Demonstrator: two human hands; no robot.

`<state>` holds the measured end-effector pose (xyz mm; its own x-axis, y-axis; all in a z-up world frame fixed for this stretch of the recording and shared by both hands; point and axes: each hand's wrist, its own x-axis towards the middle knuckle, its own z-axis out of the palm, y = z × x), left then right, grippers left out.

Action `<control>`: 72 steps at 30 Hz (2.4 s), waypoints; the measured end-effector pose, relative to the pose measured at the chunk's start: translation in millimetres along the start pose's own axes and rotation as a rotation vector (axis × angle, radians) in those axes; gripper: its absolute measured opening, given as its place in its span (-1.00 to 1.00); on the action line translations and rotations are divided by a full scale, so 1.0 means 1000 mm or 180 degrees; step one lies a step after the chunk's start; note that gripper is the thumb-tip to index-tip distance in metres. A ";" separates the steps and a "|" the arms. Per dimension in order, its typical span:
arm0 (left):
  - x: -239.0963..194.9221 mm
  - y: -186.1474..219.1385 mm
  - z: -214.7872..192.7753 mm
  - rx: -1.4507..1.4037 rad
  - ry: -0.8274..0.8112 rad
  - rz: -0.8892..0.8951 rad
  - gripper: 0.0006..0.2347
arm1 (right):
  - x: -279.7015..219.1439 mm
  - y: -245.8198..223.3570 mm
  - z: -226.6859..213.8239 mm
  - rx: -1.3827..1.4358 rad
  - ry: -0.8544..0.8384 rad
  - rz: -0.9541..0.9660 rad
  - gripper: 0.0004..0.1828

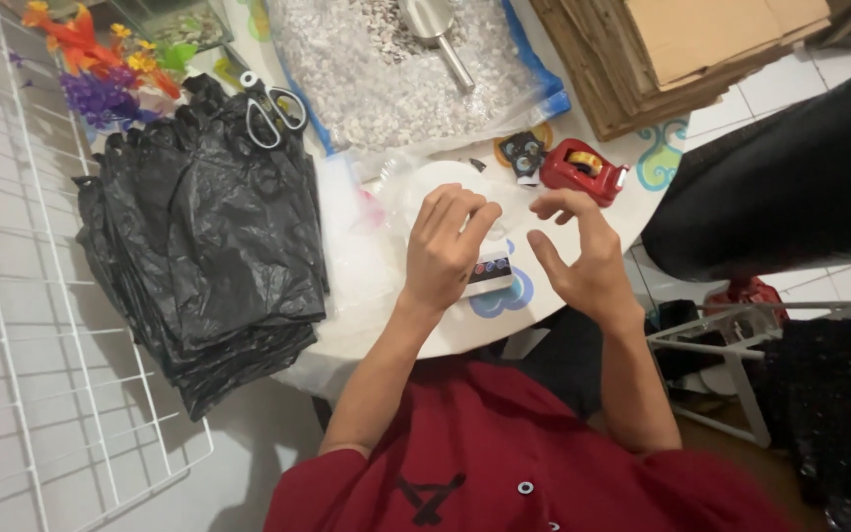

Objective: The person scoops small white pebbles from a large bag into a small plastic bag using a metal scoop. They place the bag on a digital scale to measure the weight, adjusting the contents until the desired amount is reached. Finally, they place the filled bag into a small cardboard box.

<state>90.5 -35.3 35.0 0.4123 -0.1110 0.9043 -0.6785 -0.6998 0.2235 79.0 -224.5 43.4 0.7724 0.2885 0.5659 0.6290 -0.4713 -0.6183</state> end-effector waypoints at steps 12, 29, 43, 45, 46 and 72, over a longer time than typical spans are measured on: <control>-0.009 0.016 0.043 -0.0031 0.0440 0.0600 -0.79 | -0.028 0.049 0.014 0.3210 0.0675 0.0994 -0.53; -0.028 0.027 0.005 -0.3130 0.0757 -0.4609 -0.16 | -0.045 0.077 0.027 0.2847 0.1388 0.1604 -0.77; -0.019 0.020 0.032 -0.3425 0.0709 -0.3991 -0.84 | -0.074 0.060 -0.027 0.2299 0.1372 0.1831 -0.41; -0.014 0.009 0.025 -0.2616 0.1183 -0.3725 -0.84 | -0.069 0.049 -0.035 0.2099 0.1152 0.1913 -0.50; -0.014 -0.005 0.019 -0.2670 0.1112 -0.3725 -0.84 | -0.068 0.048 -0.040 0.2065 0.1227 0.1932 -0.50; -0.041 -0.048 -0.024 -0.1759 0.0919 -0.3476 -0.74 | 0.017 0.065 -0.019 0.0394 0.0633 0.0891 -0.91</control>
<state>91.3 19.7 -4.4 0.8178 0.5458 0.1826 -0.2600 0.0673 0.9633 131.5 -265.9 22.9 0.8915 -0.0107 0.4529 0.4110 -0.4011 -0.8186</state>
